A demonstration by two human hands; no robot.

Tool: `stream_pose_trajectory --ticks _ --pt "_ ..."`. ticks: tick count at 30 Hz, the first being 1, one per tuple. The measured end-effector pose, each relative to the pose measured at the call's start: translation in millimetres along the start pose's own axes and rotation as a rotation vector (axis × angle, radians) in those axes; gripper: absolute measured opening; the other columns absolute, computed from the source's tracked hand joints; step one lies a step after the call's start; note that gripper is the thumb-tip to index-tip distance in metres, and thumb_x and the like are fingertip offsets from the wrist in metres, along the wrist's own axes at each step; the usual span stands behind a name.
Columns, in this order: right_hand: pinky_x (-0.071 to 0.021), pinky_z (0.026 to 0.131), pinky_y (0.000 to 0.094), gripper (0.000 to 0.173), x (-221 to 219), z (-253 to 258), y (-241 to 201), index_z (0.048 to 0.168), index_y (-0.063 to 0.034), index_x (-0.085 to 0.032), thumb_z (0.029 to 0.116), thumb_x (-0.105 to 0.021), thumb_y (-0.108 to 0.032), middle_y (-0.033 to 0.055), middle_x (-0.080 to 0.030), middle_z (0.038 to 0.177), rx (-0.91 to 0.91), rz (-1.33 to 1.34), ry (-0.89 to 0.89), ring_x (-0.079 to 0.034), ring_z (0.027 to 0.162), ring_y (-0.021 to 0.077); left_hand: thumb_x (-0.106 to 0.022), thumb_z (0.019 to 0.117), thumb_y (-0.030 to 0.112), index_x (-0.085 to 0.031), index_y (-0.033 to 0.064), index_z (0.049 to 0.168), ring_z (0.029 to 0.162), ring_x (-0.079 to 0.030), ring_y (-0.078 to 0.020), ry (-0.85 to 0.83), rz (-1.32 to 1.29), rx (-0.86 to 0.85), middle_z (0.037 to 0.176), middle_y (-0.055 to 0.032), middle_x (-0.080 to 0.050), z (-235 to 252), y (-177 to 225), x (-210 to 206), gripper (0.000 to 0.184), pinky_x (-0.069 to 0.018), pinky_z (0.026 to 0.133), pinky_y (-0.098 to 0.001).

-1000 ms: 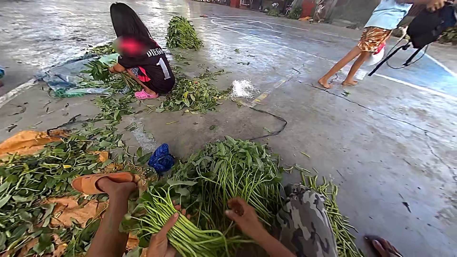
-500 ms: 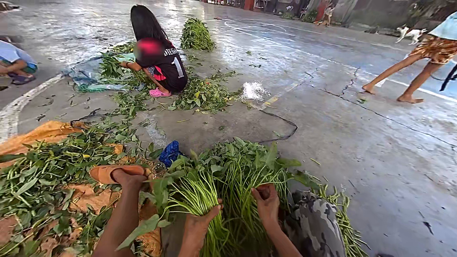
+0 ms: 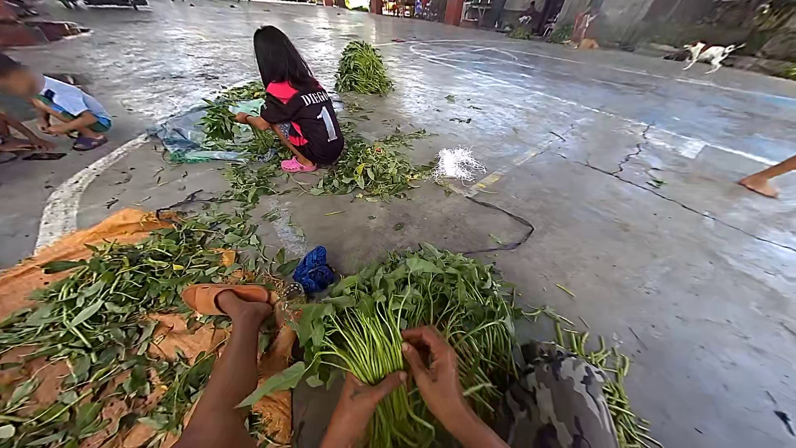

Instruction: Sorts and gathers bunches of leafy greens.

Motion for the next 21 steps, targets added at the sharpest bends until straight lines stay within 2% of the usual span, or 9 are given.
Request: stream_pose_trajectory --ticks 4,6,8,11,13,15,17,19,21 --pt "-0.0534 0.087 0.0306 0.026 -7 -6 0 0.113 -0.0070 -0.076 0.0991 -0.059 -0.021 0.0097 -0.065 0.105 -0.011 -0.037 -0.062 -0.062 0.098 0.0159 -0.075 0.0710 -0.015 -0.052 -0.0047 0.124 0.090 -0.072 -0.0124 0.118 -0.095 0.075 0.099 -0.0082 -0.072 -8 -1 4 0.059 -0.0617 0.082 -0.0296" --pt "-0.0530 0.090 0.0330 0.029 6 -2 8 0.115 -0.0077 -0.075 0.1021 -0.056 -0.025 0.0123 -0.064 0.110 -0.043 -0.087 -0.072 -0.062 0.102 0.0182 -0.069 0.0756 -0.013 -0.055 -0.0038 0.116 0.083 -0.074 -0.0198 0.089 -0.196 0.077 0.092 -0.0121 -0.075 -11 -1 17 0.043 -0.0633 0.078 -0.0359" --pt "-0.0554 0.088 0.0370 0.032 26 0 35 0.122 -0.0043 -0.071 0.1023 -0.054 -0.023 0.0181 -0.064 0.114 -0.119 -0.211 0.016 -0.064 0.100 0.0242 -0.062 0.0809 -0.011 -0.058 -0.0017 0.111 0.080 -0.075 -0.0245 0.017 -0.263 0.060 0.089 -0.0133 -0.076 -13 4 36 0.031 -0.0641 0.076 -0.0389" --pt "-0.0559 0.091 0.0424 0.035 54 -7 74 0.132 0.0011 -0.060 0.1026 -0.053 -0.016 0.0231 -0.063 0.120 -0.348 -0.378 -0.027 -0.067 0.101 0.0313 -0.063 0.0812 -0.009 -0.057 0.0021 0.121 0.079 -0.074 -0.0195 -0.010 -0.267 -0.010 0.090 -0.0060 -0.076 -11 12 64 0.042 -0.0642 0.075 -0.0356" --pt "-0.0555 0.090 0.0447 0.036 57 -15 84 0.133 0.0031 -0.057 0.1030 -0.055 -0.017 0.0202 -0.068 0.109 -0.458 -0.429 -0.124 -0.069 0.097 0.0312 -0.068 0.0777 -0.006 -0.056 0.0047 0.124 0.079 -0.073 -0.0164 -0.012 -0.268 -0.042 0.091 -0.0020 -0.075 -7 15 77 0.049 -0.0640 0.074 -0.0341" --pt "-0.0557 0.089 0.0460 0.039 52 -19 91 0.131 0.0031 -0.057 0.1024 -0.059 -0.024 0.0180 -0.070 0.103 -0.518 -0.480 -0.169 -0.070 0.094 0.0309 -0.072 0.0752 -0.003 -0.056 0.0049 0.125 0.079 -0.073 -0.0158 -0.031 -0.273 -0.063 0.092 -0.0007 -0.074 -2 14 83 0.053 -0.0638 0.074 -0.0344" --pt "-0.0551 0.090 0.0473 0.046 47 -13 97 0.131 0.0015 -0.057 0.1006 -0.063 -0.033 0.0184 -0.069 0.108 -0.563 -0.556 -0.186 -0.069 0.097 0.0317 -0.072 0.0742 -0.004 -0.059 0.0046 0.123 0.079 -0.072 -0.0156 -0.046 -0.269 -0.069 0.093 -0.0010 -0.073 0 14 80 0.051 -0.0632 0.074 -0.0342" --pt "-0.0543 0.091 0.0497 0.051 45 -3 99 0.135 -0.0042 -0.058 0.0992 -0.064 -0.040 0.0175 -0.068 0.119 -0.596 -0.654 -0.220 -0.069 0.102 0.0324 -0.066 0.0750 -0.011 -0.060 0.0018 0.116 0.078 -0.072 -0.0159 -0.011 -0.228 -0.050 0.093 -0.0043 -0.074 -4 15 72 0.044 -0.0630 0.074 -0.0332" --pt "-0.0533 0.090 0.0529 0.048 46 4 100 0.135 -0.0103 -0.062 0.0977 -0.065 -0.041 0.0153 -0.067 0.124 -0.620 -0.720 -0.244 -0.068 0.105 0.0325 -0.062 0.0748 -0.018 -0.060 -0.0009 0.113 0.081 -0.073 -0.0142 0.067 -0.133 -0.011 0.095 -0.0054 -0.075 -9 15 61 0.043 -0.0629 0.075 -0.0304"
Point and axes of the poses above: each hand's wrist, its own z-axis towards the middle knuckle, its own x-axis out of the back of the hand, y = z × x, the point moved 2 cm from there along z, towards the middle knuckle
